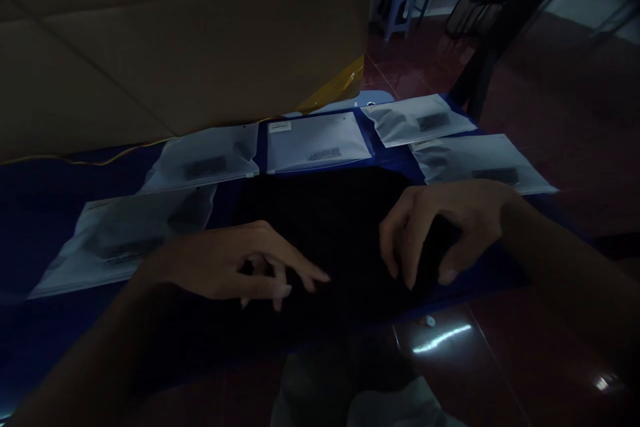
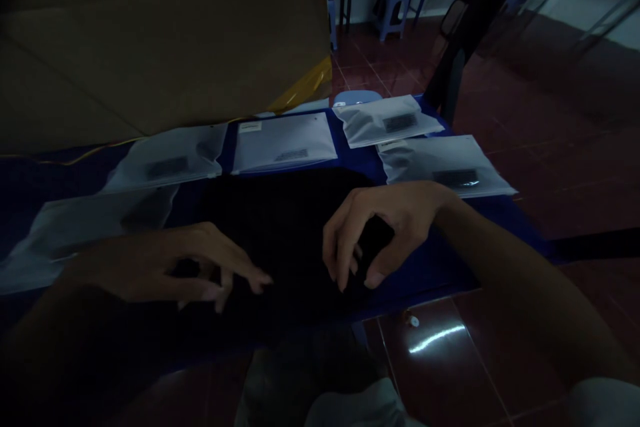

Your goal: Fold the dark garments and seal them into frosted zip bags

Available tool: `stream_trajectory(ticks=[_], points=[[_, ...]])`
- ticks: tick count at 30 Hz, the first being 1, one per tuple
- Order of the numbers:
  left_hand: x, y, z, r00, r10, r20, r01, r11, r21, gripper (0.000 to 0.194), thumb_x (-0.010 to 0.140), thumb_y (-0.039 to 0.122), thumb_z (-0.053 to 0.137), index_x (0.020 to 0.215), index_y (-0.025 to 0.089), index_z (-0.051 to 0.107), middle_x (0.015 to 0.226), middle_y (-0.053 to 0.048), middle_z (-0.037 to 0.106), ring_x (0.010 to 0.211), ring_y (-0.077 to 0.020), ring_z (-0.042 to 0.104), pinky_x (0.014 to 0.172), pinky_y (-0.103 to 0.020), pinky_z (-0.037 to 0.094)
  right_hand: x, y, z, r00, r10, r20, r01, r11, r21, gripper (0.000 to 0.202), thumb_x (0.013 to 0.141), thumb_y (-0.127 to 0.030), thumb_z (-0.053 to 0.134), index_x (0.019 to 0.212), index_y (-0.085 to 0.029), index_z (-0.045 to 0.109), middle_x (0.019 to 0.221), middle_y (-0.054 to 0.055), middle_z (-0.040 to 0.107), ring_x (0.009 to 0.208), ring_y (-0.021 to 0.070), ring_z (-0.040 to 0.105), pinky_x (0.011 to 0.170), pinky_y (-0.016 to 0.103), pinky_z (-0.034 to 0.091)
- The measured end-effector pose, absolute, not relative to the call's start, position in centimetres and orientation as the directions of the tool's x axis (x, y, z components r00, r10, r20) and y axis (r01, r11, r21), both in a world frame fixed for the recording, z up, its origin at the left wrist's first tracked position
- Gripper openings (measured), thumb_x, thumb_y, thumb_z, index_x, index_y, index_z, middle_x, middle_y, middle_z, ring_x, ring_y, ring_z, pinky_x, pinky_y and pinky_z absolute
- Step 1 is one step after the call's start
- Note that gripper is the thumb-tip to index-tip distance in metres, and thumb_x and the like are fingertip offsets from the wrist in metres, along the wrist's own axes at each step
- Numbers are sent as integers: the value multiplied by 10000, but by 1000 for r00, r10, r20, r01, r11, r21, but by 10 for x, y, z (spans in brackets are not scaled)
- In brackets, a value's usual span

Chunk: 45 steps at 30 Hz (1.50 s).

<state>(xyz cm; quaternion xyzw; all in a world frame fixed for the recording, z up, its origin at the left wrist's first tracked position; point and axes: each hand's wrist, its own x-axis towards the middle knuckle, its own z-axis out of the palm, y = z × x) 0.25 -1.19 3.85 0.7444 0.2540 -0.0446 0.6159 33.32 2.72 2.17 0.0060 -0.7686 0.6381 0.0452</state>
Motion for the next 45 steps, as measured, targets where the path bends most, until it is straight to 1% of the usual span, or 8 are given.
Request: stream_trajectory(ticks=[4, 7, 11, 17, 22, 27, 34, 45], points=[[14, -10, 17, 790, 561, -249, 510, -375, 774, 377, 1024, 334, 634, 1395, 325, 700, 1248, -44, 745, 963, -171, 751, 781, -256, 618, 332, 30, 17, -889, 457, 36, 127, 322, -938, 186, 983, -310, 717, 1103, -191, 795, 1081, 61, 784, 795, 133, 744, 735, 253, 597], [23, -14, 3, 798, 598, -73, 513, -612, 602, 508, 965, 412, 710, 1459, 314, 648, 1350, -87, 645, 1165, -258, 661, 960, -405, 586, 328, 33, 4, -695, 712, 101, 465, 552, -692, 189, 978, -272, 666, 1091, -203, 802, 1061, 56, 790, 875, 179, 744, 788, 302, 586], [32, -24, -8, 832, 554, 9, 517, -782, 348, 746, 884, 559, 774, 1539, 266, 572, 1309, -158, 593, 1161, -350, 589, 976, -598, 517, 323, 31, -11, -696, 702, 150, 591, 679, -435, 296, 925, -301, 715, 1193, -201, 789, 1210, 102, 737, 1075, 268, 714, 959, 422, 579], [33, -27, -17, 823, 568, 19, 548, -802, 238, 1014, 837, 869, 627, 1641, 285, 421, 1623, -241, 365, 1497, -533, 327, 1155, -845, 211, 321, 20, -12, -715, 685, 144, 629, 719, -297, 560, 1035, -535, 574, 1459, -177, 645, 1449, 176, 582, 1331, 370, 570, 1099, 584, 512], [30, -27, -21, 802, 597, 11, 579, -782, 229, 1076, 834, 891, 610, 1682, 294, 326, 1761, -233, 132, 1596, -551, 152, 1202, -856, 67, 312, 11, -14, -681, 687, 253, 627, 726, -282, 623, 1086, -577, 433, 1526, -157, 570, 1543, 196, 536, 1441, 364, 491, 1179, 591, 443], [29, -27, -22, 807, 590, -3, 567, -775, 279, 1049, 831, 900, 602, 1671, 324, 351, 1799, -172, -12, 1622, -532, 86, 1232, -824, 72, 311, 7, -20, -711, 697, 92, 678, 715, -173, 838, 1004, -772, 447, 1645, -234, 420, 1726, 215, 314, 1607, 482, 223, 1238, 769, 220], [31, -24, -27, 754, 654, 55, 630, -744, 222, 990, 899, 873, 531, 1690, 322, 304, 1788, -177, 121, 1633, -496, 91, 1246, -803, 32, 319, 14, -23, -725, 688, -31, 677, 704, -213, 873, 1002, -798, 409, 1689, -269, 309, 1782, 166, 172, 1642, 441, 109, 1279, 729, 163], [19, -17, -29, 753, 656, -41, 648, -731, 213, 1044, 882, 884, 549, 1707, 375, 161, 1801, -160, -3, 1616, -559, 3, 1161, -893, 45, 323, 15, -20, -699, 714, -50, 663, 619, -421, 665, 1098, -665, 294, 1691, -366, 261, 1792, 66, 154, 1658, 354, 51, 1297, 722, 89]])
